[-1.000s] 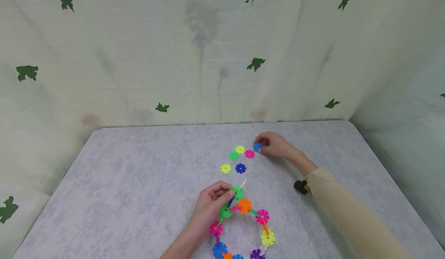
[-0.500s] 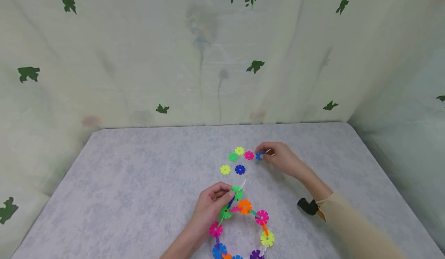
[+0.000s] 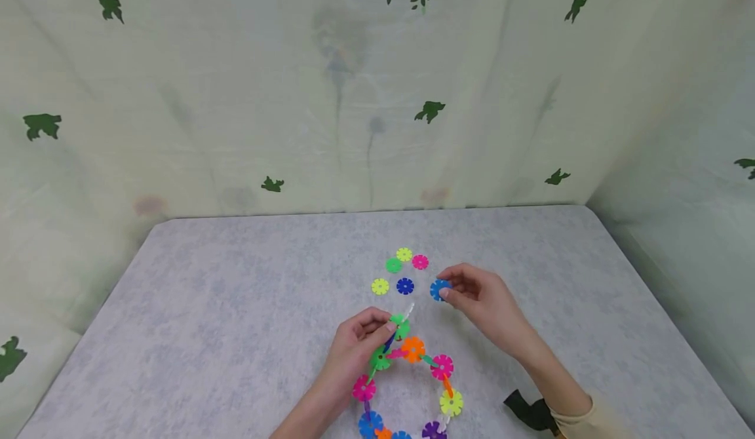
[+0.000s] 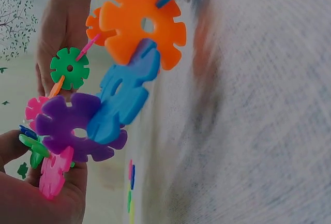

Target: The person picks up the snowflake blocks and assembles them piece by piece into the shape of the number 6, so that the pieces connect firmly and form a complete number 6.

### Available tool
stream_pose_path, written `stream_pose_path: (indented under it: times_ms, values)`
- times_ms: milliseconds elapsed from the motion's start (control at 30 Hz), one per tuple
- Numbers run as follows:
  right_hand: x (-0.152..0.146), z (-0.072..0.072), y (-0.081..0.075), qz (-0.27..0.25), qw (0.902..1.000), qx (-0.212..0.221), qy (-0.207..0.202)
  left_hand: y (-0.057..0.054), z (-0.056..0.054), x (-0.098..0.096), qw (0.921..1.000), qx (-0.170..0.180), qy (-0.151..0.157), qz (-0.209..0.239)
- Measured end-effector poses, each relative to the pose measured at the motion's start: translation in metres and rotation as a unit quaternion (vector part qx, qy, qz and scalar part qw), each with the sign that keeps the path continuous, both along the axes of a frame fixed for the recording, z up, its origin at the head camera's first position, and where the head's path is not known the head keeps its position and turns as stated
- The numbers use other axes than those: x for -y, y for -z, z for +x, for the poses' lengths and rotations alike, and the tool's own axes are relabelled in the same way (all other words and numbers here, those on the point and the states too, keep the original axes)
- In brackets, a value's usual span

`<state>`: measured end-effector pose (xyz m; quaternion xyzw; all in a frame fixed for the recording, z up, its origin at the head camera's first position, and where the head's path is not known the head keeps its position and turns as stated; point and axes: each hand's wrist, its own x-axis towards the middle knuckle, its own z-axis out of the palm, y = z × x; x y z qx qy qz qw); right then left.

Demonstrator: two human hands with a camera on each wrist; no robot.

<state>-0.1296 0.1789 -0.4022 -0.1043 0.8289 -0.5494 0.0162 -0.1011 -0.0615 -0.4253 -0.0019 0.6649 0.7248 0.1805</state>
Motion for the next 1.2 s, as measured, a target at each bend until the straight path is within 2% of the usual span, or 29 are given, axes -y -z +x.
stream_pose_path:
  times_ms: [167,367,633,967,1200]
  values:
    - [0.009,0.017,-0.004,-0.060,0.9982,-0.008,-0.001,0.000,0.000,-0.001,1.0000,0.002,0.002,0.002]
    - [0.024,0.027,-0.005,-0.078,0.9965,-0.025,0.015,-0.002,0.001,-0.001,0.9999,0.013,0.007,-0.007]
    - [0.036,0.031,-0.004,-0.067,0.9965,-0.033,0.038,0.000,0.003,0.000,0.9999,0.001,0.016,-0.005]
    - [0.038,0.032,-0.006,-0.096,0.9949,0.001,0.030,-0.001,0.005,0.000,0.9992,-0.032,0.025,0.005]
    - [0.040,0.033,-0.004,-0.122,0.9920,-0.001,0.031,-0.004,0.005,-0.003,0.9983,-0.052,0.024,-0.005]
